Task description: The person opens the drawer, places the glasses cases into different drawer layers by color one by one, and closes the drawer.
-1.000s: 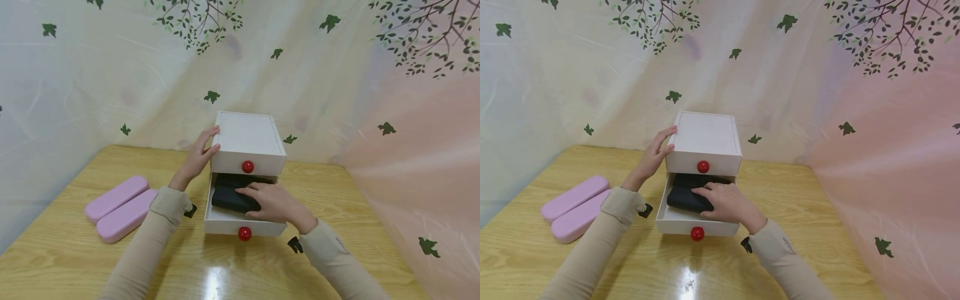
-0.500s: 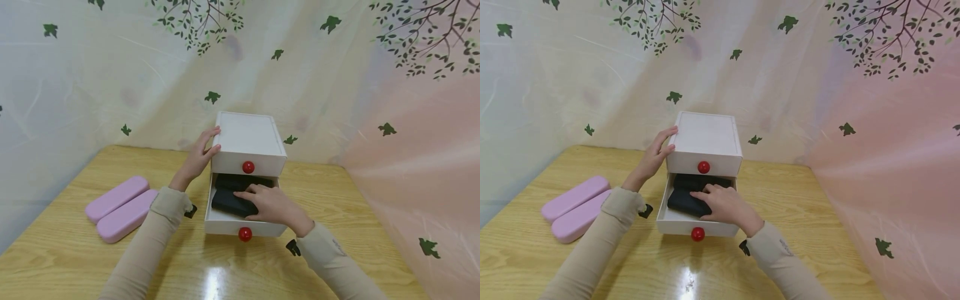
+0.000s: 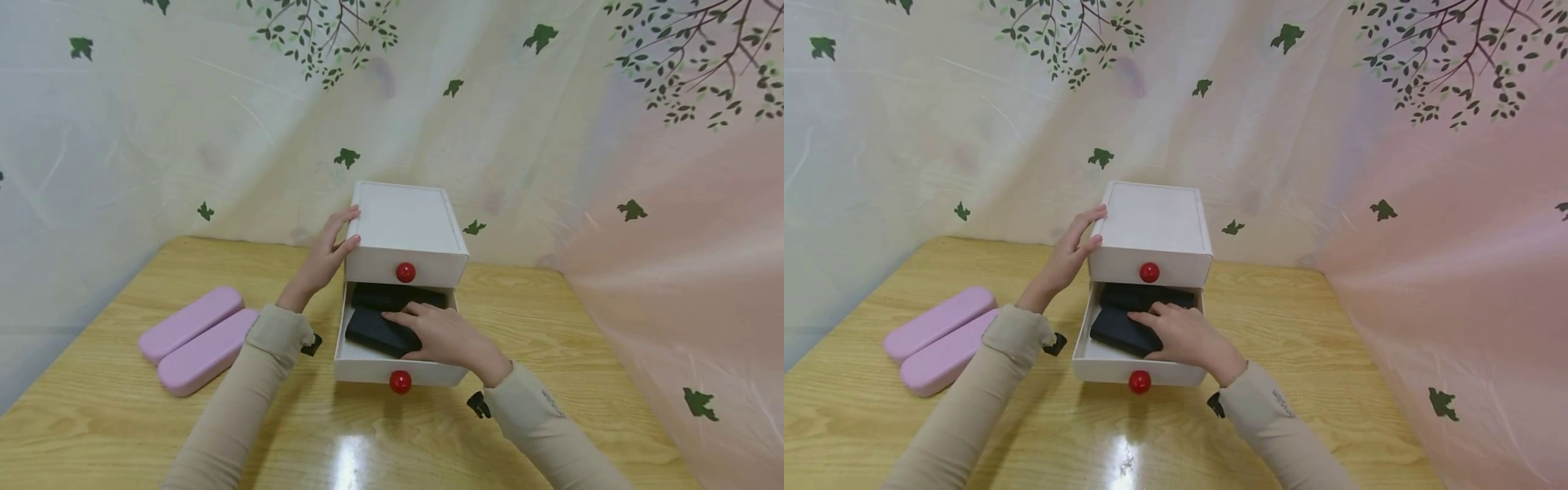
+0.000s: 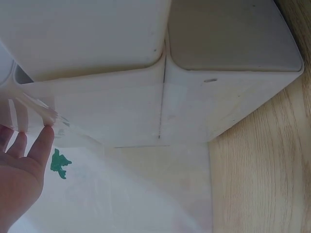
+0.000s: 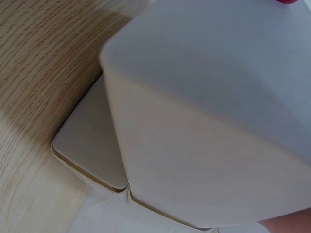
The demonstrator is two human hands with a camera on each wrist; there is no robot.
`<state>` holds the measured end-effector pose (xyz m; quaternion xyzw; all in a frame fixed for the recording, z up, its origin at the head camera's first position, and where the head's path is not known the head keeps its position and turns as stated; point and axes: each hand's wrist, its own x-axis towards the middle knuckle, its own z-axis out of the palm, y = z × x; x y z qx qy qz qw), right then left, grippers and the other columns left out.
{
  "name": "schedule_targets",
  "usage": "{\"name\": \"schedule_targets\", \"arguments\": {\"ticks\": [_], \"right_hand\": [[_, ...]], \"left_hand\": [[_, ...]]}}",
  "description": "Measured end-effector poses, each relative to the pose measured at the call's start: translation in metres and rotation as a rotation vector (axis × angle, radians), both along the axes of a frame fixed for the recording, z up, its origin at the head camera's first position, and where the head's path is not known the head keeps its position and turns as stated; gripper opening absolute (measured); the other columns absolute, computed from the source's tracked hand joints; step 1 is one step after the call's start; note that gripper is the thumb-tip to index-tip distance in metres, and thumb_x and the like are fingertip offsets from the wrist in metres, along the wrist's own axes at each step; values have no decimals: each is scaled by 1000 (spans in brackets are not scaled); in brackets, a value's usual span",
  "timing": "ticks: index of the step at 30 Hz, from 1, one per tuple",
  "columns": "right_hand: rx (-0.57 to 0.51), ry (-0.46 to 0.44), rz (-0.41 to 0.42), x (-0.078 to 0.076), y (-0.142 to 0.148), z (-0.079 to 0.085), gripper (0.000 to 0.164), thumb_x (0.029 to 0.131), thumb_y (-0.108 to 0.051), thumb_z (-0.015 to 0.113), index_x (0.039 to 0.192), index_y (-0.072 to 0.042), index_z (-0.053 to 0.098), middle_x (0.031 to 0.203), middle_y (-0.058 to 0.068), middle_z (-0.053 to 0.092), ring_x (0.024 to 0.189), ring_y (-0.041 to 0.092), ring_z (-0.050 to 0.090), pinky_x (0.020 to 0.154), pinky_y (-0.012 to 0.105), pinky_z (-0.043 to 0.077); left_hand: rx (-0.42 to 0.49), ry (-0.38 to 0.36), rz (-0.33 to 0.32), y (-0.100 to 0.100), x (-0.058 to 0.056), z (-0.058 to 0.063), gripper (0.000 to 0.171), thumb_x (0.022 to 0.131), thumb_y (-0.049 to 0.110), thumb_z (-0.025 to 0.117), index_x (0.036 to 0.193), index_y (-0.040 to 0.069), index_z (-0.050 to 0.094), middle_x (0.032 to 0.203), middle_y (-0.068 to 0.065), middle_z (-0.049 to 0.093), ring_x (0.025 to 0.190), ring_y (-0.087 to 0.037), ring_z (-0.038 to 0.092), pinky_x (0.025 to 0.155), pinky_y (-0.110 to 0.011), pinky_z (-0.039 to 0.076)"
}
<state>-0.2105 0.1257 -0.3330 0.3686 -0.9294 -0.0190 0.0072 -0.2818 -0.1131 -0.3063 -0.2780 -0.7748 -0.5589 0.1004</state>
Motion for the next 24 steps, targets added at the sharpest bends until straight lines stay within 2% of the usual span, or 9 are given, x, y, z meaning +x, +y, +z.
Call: {"name": "schedule_targets", "arguments": {"ticks": [9, 16, 24], "right_hand": [[-23, -25, -32, 1, 5, 0, 66, 84, -50, 70, 141, -24, 52, 124, 6, 63, 108, 22, 63, 79, 40, 57], [-77, -34, -42, 6, 11, 5, 63, 86, -48, 69, 140, -21, 53, 127, 8, 63, 112, 25, 63, 85, 41, 56], [-138, 47, -24, 17, 19, 10, 58, 85, -42, 71, 137, -19, 56, 120, 5, 66, 103, 21, 65, 75, 34, 57]], "left_hand": [[8, 3, -7, 0, 0, 0, 49, 99, 3, 45, 146, -7, 33, 157, -21, 24, 148, -35, 19, 111, -60, 33], [23, 27, 0, -1, -28, -25, 51, 99, 4, 46, 148, 1, 33, 159, -15, 24, 148, -31, 19, 110, -61, 33], [38, 55, 1, -2, -30, -29, 50, 100, 13, 49, 148, 6, 36, 159, -10, 27, 148, -26, 22, 109, -59, 35]]}}
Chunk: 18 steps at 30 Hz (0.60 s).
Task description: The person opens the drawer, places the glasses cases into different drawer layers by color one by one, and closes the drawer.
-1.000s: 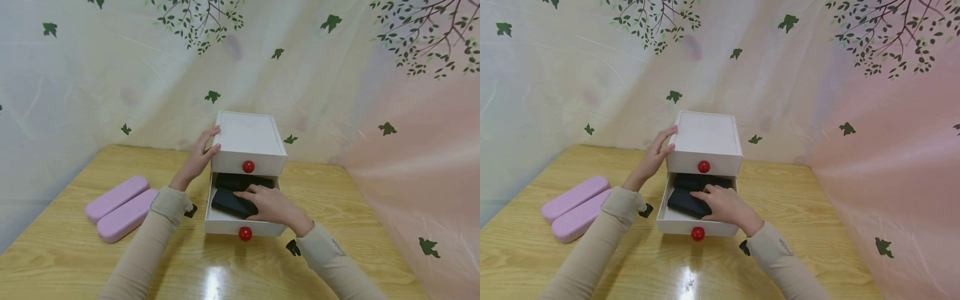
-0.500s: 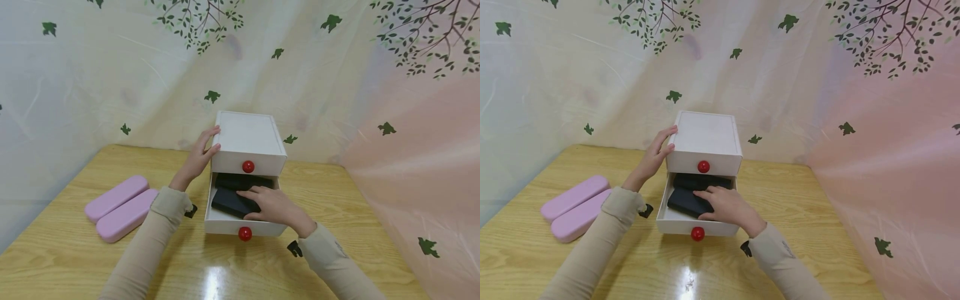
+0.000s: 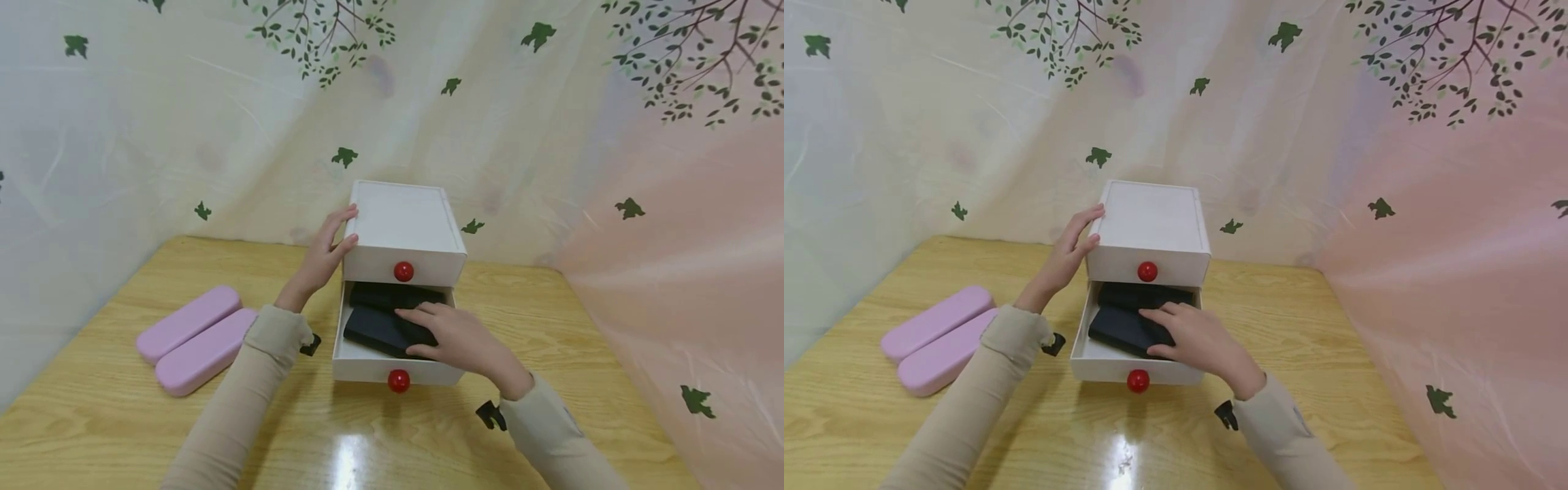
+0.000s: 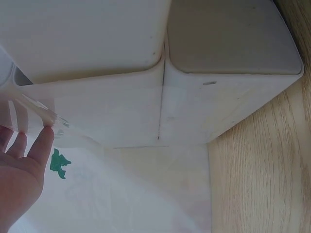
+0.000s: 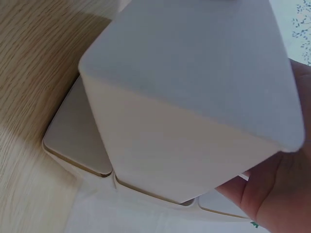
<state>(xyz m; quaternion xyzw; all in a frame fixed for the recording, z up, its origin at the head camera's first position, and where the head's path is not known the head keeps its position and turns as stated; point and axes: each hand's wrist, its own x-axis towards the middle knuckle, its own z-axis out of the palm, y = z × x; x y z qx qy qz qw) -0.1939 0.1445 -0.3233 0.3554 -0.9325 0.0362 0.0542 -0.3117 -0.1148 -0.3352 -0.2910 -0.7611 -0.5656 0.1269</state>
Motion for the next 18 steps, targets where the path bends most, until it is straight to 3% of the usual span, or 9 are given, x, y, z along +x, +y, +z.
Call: {"name": "schedule_targets", "arguments": {"ticks": [6, 10, 14, 18], "right_hand": [[-130, 74, 9, 10, 4, 1, 52, 83, -35, 75, 131, -17, 61, 115, 2, 69, 96, 16, 67, 73, 29, 56], [-277, 95, 42, 18, 6, 3, 48, 81, -27, 78, 125, -13, 65, 108, 3, 71, 90, 14, 69, 67, 22, 54], [-416, 39, 53, 28, 6, 7, 45, 80, -17, 79, 123, -11, 66, 102, 4, 71, 87, 14, 68, 65, 17, 54], [-542, -54, 72, 38, 7, 13, 43, 80, -9, 78, 122, -10, 66, 101, 7, 71, 87, 16, 67, 69, 22, 58]], "left_hand": [[-20, -21, 11, 0, 2, 3, 51, 99, 6, 47, 148, 4, 34, 159, -12, 25, 148, -29, 20, 110, -60, 34], [-34, -39, 13, 1, 16, 16, 51, 99, 4, 47, 147, -3, 32, 159, -18, 23, 148, -33, 19, 110, -61, 33], [-44, -51, 8, 3, 32, 29, 50, 100, 7, 46, 146, -6, 32, 158, -20, 23, 148, -34, 19, 112, -60, 32], [-37, -49, 3, 3, 32, 29, 50, 100, 7, 46, 146, -5, 32, 158, -20, 23, 148, -33, 19, 111, -60, 32]]}}
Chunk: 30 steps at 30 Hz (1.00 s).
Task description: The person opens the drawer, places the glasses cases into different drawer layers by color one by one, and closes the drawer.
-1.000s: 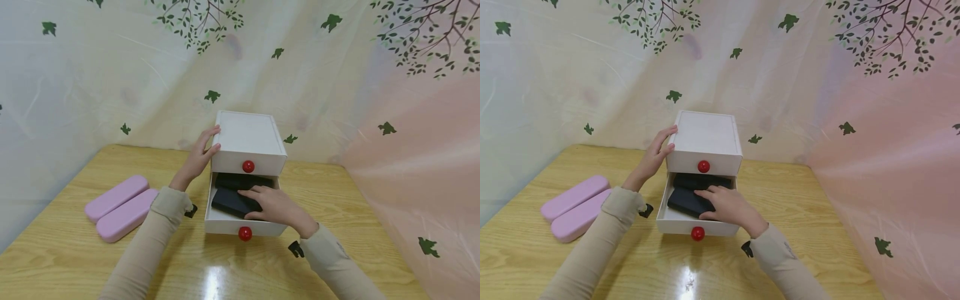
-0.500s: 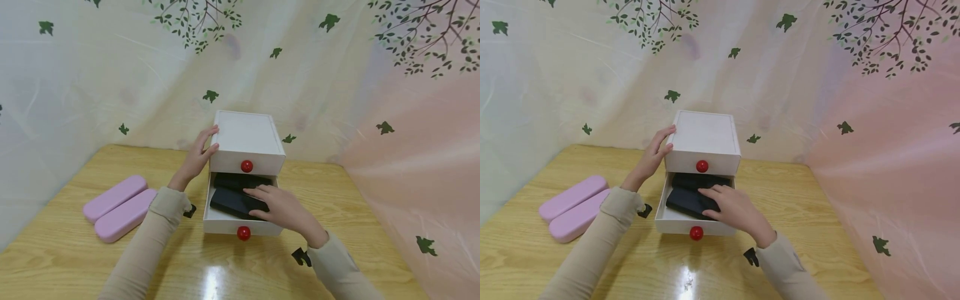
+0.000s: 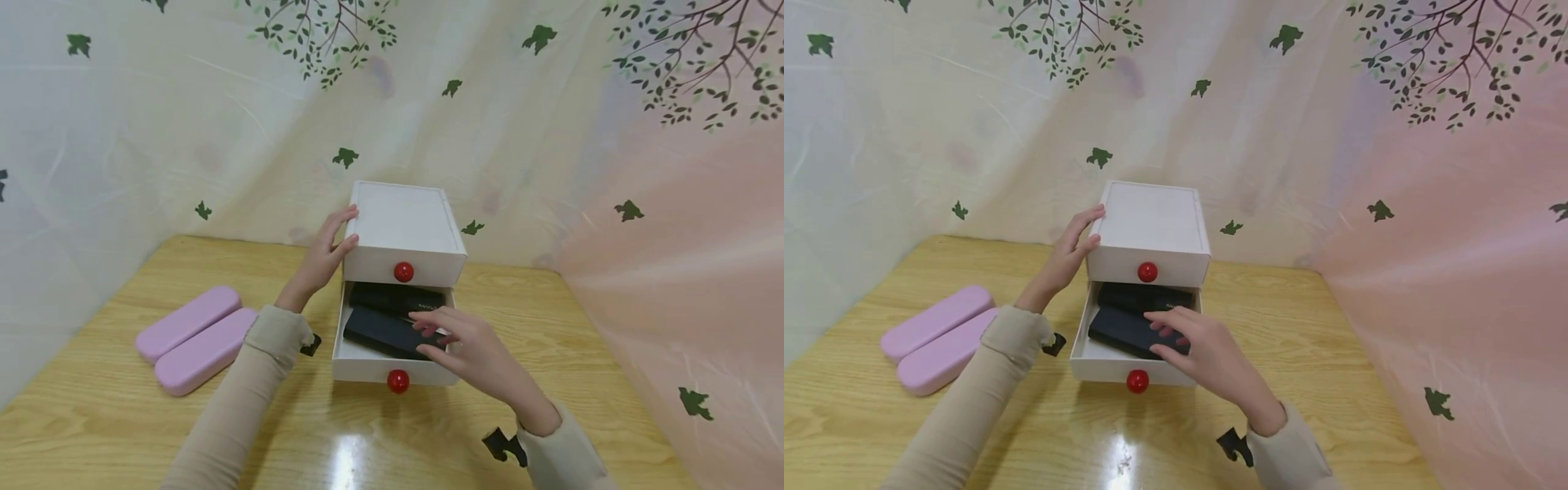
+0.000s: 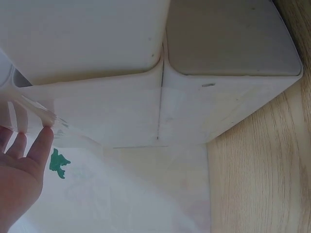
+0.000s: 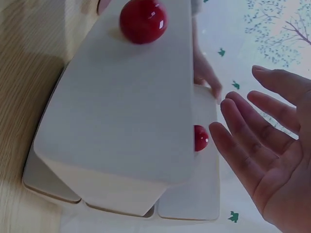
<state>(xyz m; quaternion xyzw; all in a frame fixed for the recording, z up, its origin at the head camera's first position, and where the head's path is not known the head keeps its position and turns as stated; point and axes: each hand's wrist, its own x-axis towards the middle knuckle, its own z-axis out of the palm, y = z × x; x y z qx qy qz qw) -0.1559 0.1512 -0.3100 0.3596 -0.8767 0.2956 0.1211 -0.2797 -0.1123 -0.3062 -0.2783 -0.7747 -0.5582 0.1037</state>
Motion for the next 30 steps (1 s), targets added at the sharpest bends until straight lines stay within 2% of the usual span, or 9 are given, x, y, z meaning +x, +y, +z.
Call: {"name": "schedule_targets", "arguments": {"ticks": [5, 12, 18, 25, 30], "right_hand": [[-85, -94, 49, 11, 4, 2, 42, 82, -4, 75, 123, -9, 65, 101, 8, 72, 85, 12, 67, 69, 23, 58], [-81, -189, 54, 23, 4, -2, 40, 84, -2, 72, 122, -7, 64, 103, 9, 72, 84, 8, 66, 68, 19, 57], [-74, -254, 76, 31, 2, -12, 39, 85, -3, 71, 123, -5, 63, 104, 9, 71, 85, 7, 67, 68, 20, 57], [-8, -262, -12, 38, -2, -29, 17, 87, -12, 71, 104, -10, 68, 94, 2, 73, 81, 3, 66, 63, 14, 54], [29, -275, -81, 39, -6, -40, 15, 87, -14, 72, 101, -12, 70, 90, -3, 73, 79, 2, 65, 60, 14, 52]], "left_hand": [[9, 5, -1, 0, -2, -1, 50, 99, 6, 46, 146, -6, 32, 158, -21, 23, 148, -34, 19, 111, -60, 33], [11, 8, 2, 0, -1, -1, 50, 99, 6, 46, 146, -5, 32, 157, -21, 24, 147, -35, 20, 110, -61, 34], [-5, 10, 9, 1, 0, 0, 50, 99, 6, 46, 146, -5, 33, 157, -21, 24, 147, -35, 20, 110, -60, 33], [-8, 10, 3, 1, -1, -1, 50, 99, 7, 46, 146, -5, 33, 158, -20, 24, 147, -34, 20, 111, -59, 33], [5, 13, 5, 1, -1, -2, 49, 99, 7, 46, 145, -6, 33, 157, -21, 24, 147, -35, 20, 111, -61, 32]]}}
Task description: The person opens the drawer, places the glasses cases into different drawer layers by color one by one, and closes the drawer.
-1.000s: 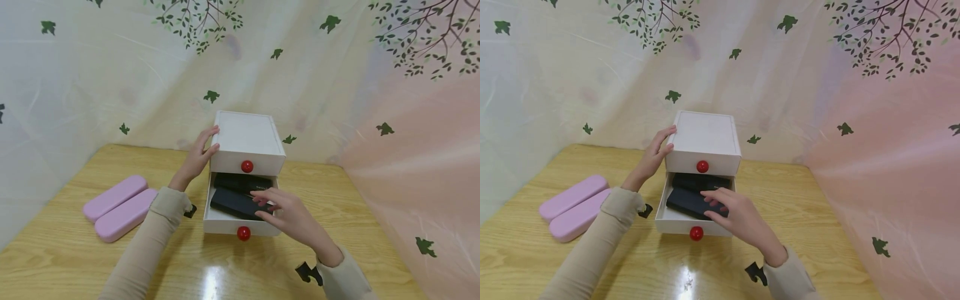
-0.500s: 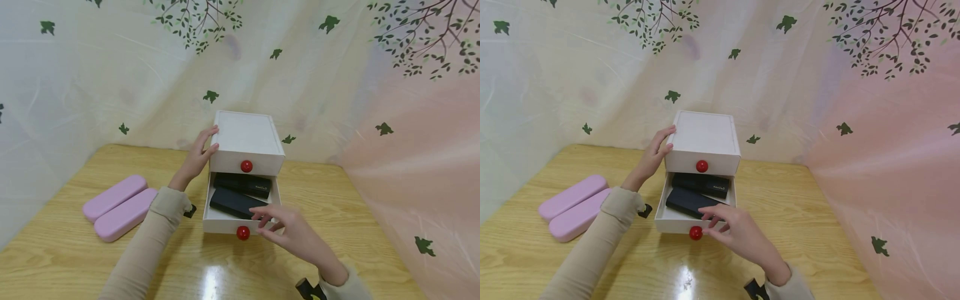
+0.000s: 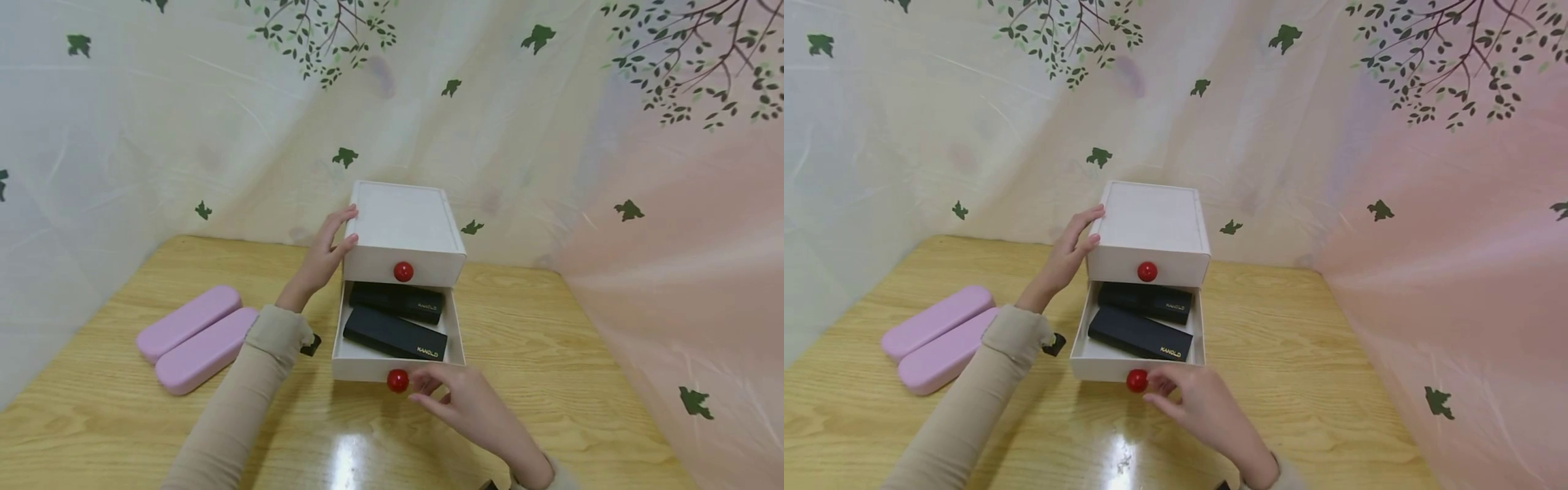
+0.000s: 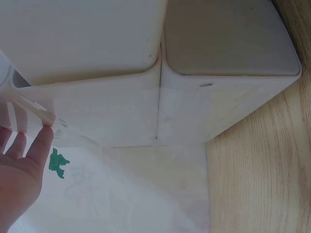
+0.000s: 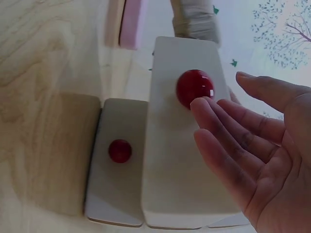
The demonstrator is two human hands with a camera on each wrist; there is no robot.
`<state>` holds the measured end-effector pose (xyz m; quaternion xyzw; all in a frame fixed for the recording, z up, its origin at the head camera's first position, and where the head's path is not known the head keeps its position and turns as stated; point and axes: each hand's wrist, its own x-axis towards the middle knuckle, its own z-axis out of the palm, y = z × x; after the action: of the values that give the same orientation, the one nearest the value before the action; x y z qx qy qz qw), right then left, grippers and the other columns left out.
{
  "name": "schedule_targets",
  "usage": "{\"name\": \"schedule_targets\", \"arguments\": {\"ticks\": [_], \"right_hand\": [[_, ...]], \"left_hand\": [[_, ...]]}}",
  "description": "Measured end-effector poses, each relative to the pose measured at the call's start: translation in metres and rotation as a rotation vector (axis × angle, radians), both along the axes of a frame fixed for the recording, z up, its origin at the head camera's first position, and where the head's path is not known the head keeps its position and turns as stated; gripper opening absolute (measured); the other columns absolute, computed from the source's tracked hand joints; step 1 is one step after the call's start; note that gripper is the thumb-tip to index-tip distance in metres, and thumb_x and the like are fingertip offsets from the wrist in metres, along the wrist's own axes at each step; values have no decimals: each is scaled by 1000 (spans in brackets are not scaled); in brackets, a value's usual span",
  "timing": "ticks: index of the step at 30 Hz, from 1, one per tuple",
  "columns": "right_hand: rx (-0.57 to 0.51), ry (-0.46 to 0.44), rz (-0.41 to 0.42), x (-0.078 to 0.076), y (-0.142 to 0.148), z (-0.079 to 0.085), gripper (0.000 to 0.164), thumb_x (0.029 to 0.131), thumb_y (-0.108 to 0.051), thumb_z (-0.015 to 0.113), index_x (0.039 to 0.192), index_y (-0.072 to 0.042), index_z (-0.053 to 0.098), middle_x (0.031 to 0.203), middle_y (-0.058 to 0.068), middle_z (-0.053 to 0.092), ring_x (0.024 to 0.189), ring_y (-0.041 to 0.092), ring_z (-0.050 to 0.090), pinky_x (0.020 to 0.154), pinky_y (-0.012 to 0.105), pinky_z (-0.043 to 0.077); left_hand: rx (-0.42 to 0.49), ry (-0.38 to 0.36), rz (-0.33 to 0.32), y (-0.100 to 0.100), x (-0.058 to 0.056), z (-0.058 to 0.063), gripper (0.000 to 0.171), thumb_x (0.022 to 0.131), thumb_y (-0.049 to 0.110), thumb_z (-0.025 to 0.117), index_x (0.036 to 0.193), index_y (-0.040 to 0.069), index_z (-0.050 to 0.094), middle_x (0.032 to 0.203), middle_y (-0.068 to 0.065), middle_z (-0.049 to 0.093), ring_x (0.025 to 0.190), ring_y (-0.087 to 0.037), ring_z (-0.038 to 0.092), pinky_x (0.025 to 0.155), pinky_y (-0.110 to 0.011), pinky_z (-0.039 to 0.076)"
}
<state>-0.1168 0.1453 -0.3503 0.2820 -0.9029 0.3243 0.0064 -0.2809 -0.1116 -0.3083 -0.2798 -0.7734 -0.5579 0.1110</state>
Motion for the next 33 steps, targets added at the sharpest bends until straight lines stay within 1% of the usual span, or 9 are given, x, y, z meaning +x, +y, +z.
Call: {"name": "schedule_targets", "arguments": {"ticks": [3, 8, 12, 16, 19, 23, 30, 32, 33], "right_hand": [[14, -8, -35, -2, -1, -7, 13, 86, -15, 72, 99, -13, 70, 89, -4, 73, 78, 1, 65, 60, 14, 52], [4, -13, -61, -4, -4, -17, 11, 87, -18, 72, 95, -12, 71, 87, -3, 74, 75, 2, 65, 61, 16, 53], [-3, -32, -63, -5, -8, -23, 19, 89, -25, 70, 96, -8, 71, 86, 0, 74, 75, 5, 67, 65, 21, 56], [-19, -72, -77, -4, -12, -27, 22, 90, -26, 68, 98, -6, 70, 89, 3, 74, 76, 8, 68, 69, 27, 58], [-74, -89, -101, -4, -14, -31, 22, 90, -26, 68, 98, -5, 70, 90, 5, 74, 76, 9, 68, 70, 26, 57], [-177, -121, -165, -2, -18, -36, 24, 88, -26, 70, 96, -3, 71, 86, 7, 74, 74, 9, 67, 66, 22, 55], [-380, -330, -267, 1, -24, -42, 30, 88, -21, 71, 104, 4, 69, 90, 16, 73, 78, 23, 69, 55, 23, 56], [-428, -352, -290, 2, -25, -43, 30, 88, -20, 71, 105, 5, 68, 90, 17, 72, 79, 20, 69, 55, 24, 56], [-450, -360, -301, 3, -26, -44, 30, 88, -20, 71, 105, 5, 68, 91, 18, 72, 79, 18, 69, 55, 24, 57]], "left_hand": [[6, 4, 0, 0, 0, 0, 49, 99, 6, 46, 145, -6, 33, 157, -21, 25, 147, -35, 20, 112, -61, 30], [-10, 17, 13, 0, 0, 0, 49, 99, 5, 46, 145, -6, 34, 157, -22, 26, 147, -35, 21, 117, -56, 25], [-17, 38, 25, 0, -1, 1, 49, 98, 3, 47, 144, -8, 35, 156, -23, 27, 146, -36, 23, 119, -53, 22], [-23, 31, 25, 0, -1, 0, 49, 98, 4, 47, 144, -7, 35, 156, -22, 27, 146, -35, 22, 119, -53, 22], [-23, 30, 25, 0, -1, 0, 49, 98, 4, 46, 144, -7, 34, 156, -22, 27, 147, -35, 22, 119, -53, 22], [-20, 38, 28, 0, 0, 0, 49, 98, 3, 46, 144, -8, 34, 156, -23, 27, 146, -35, 22, 120, -53, 20], [-18, 40, 21, 1, 1, 1, 49, 98, 4, 46, 144, -8, 34, 156, -23, 27, 146, -36, 22, 119, -54, 20], [-14, 46, 22, 0, -4, -4, 48, 99, 7, 46, 145, -5, 35, 156, -21, 27, 147, -34, 22, 120, -53, 20], [-14, 42, 22, 0, -4, -4, 48, 99, 6, 46, 145, -5, 35, 157, -20, 27, 147, -34, 22, 120, -53, 20]]}}
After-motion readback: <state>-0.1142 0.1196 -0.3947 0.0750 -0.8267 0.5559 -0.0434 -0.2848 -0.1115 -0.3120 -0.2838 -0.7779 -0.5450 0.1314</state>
